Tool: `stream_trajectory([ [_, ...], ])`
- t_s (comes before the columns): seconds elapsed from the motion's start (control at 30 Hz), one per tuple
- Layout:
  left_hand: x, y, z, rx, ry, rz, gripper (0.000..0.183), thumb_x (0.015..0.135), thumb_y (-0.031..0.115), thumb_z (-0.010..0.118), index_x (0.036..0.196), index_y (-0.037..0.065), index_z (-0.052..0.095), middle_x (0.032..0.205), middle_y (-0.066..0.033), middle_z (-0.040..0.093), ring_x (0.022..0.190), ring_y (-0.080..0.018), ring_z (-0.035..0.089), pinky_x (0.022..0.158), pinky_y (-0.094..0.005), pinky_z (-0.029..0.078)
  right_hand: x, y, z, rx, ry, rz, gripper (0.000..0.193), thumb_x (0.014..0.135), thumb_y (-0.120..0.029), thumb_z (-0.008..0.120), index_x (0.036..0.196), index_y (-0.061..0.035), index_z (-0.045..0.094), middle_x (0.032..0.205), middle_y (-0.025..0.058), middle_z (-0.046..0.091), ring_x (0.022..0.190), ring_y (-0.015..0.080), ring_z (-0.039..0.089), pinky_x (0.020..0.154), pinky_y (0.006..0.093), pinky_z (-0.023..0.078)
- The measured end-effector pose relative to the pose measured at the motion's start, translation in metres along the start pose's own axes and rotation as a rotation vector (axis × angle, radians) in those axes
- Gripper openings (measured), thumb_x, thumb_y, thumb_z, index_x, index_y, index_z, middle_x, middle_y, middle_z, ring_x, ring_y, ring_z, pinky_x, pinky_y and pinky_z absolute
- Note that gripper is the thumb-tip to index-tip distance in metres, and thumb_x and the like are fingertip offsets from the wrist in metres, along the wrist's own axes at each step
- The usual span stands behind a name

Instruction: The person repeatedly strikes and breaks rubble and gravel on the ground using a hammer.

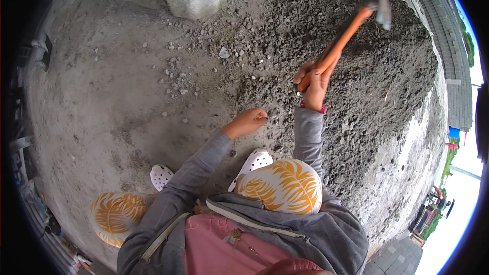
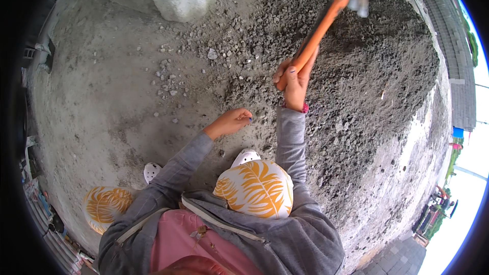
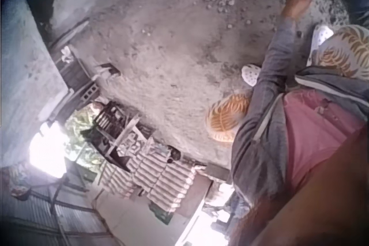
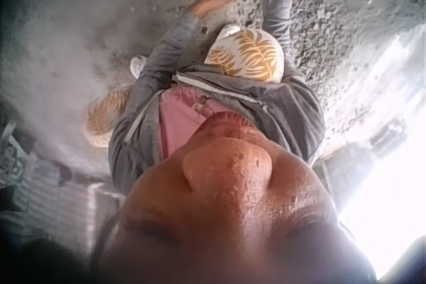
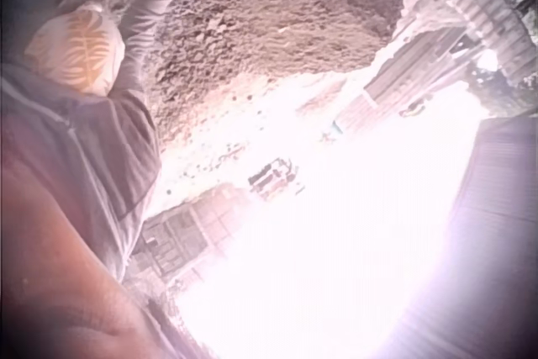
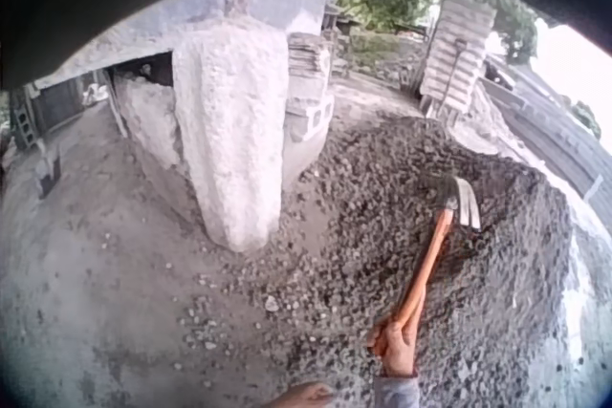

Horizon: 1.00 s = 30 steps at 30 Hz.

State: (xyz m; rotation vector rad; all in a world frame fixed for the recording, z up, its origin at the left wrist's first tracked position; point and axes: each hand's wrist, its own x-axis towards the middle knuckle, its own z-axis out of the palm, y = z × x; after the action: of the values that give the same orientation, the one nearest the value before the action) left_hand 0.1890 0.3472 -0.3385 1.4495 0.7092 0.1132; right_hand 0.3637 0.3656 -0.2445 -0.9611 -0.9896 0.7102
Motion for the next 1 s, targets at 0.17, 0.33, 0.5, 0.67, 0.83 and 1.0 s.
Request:
stream_trajectory([
  [0.17,0.002,-0.005,-0.004,-0.032,0.021,-0.064,0.025,0.076,0.023,0.053,0.087,0.0,0.052,0.078,-0.0081,0.058,0.072,-0.0148,0.055,0.064,-0.0272,0.042,-0.07,0.073,-0.025,0.1,0.064,0.693,0.055,0.086,-0.019,0.041,0.131,-0.0187,0.009,0.064,0.0027,0.044,0.047,0.0078,0.043,0.036,0.0218,0.04],
  [0.33,-0.005,-0.009,-0.011,0.014,0.016,-0.103,0.026,0.078,0.022,0.051,0.095,0.002,0.051,0.081,-0.006,0.056,0.072,-0.0132,0.052,0.064,-0.0252,0.041,-0.053,0.027,-0.017,0.132,0.08,0.578,0.051,0.086,-0.021,0.04,0.13,-0.0195,0.013,0.054,0.0012,0.04,0.039,0.0072,0.039,0.034,0.0211,0.037],
  [0.5,0.001,-0.011,-0.019,0.011,0.057,-0.085,0.029,0.079,0.024,0.05,0.097,0.001,0.051,0.082,-0.0065,0.057,0.072,-0.0133,0.053,0.063,-0.0258,0.042,-0.021,-0.051,0.0,0.147,-0.047,0.138,0.059,0.085,-0.032,0.04,0.13,-0.0203,0.003,0.057,0.0049,0.041,0.041,0.0102,0.04,0.037,0.0227,0.038],
  [0.67,0.011,-0.013,-0.02,-0.017,0.088,-0.075,0.029,0.079,0.024,0.05,0.097,0.001,0.051,0.081,-0.0065,0.057,0.072,-0.0129,0.053,0.063,-0.0255,0.041,-0.046,-0.007,0.003,-0.154,0.059,-0.077,0.063,0.085,-0.032,0.042,0.13,-0.0172,0.0,0.06,0.0039,0.042,0.044,0.011,0.041,0.039,0.0229,0.036],
  [0.83,0.011,-0.018,-0.025,-0.069,0.127,-0.067,0.031,0.078,0.024,0.052,0.098,0.0,0.05,0.079,-0.0058,0.056,0.071,-0.0119,0.052,0.062,-0.0252,0.041,-0.121,0.066,-0.012,0.051,0.049,0.68,0.052,0.085,-0.024,0.041,0.128,-0.0123,0.015,0.059,0.003,0.043,0.042,0.0093,0.041,0.036,0.0219,0.036],
  [1.0,0.004,-0.019,-0.027,0.015,0.151,-0.06,0.031,0.078,0.023,0.051,0.099,0.0,0.05,0.077,-0.0048,0.055,0.069,-0.011,0.051,0.06,-0.0249,0.04,-0.097,0.042,-0.008,0.013,0.147,0.75,0.043,0.085,-0.024,0.043,0.122,-0.0092,0.027,0.054,0.0007,0.042,0.038,0.0074,0.039,0.033,0.0192,0.035],
])
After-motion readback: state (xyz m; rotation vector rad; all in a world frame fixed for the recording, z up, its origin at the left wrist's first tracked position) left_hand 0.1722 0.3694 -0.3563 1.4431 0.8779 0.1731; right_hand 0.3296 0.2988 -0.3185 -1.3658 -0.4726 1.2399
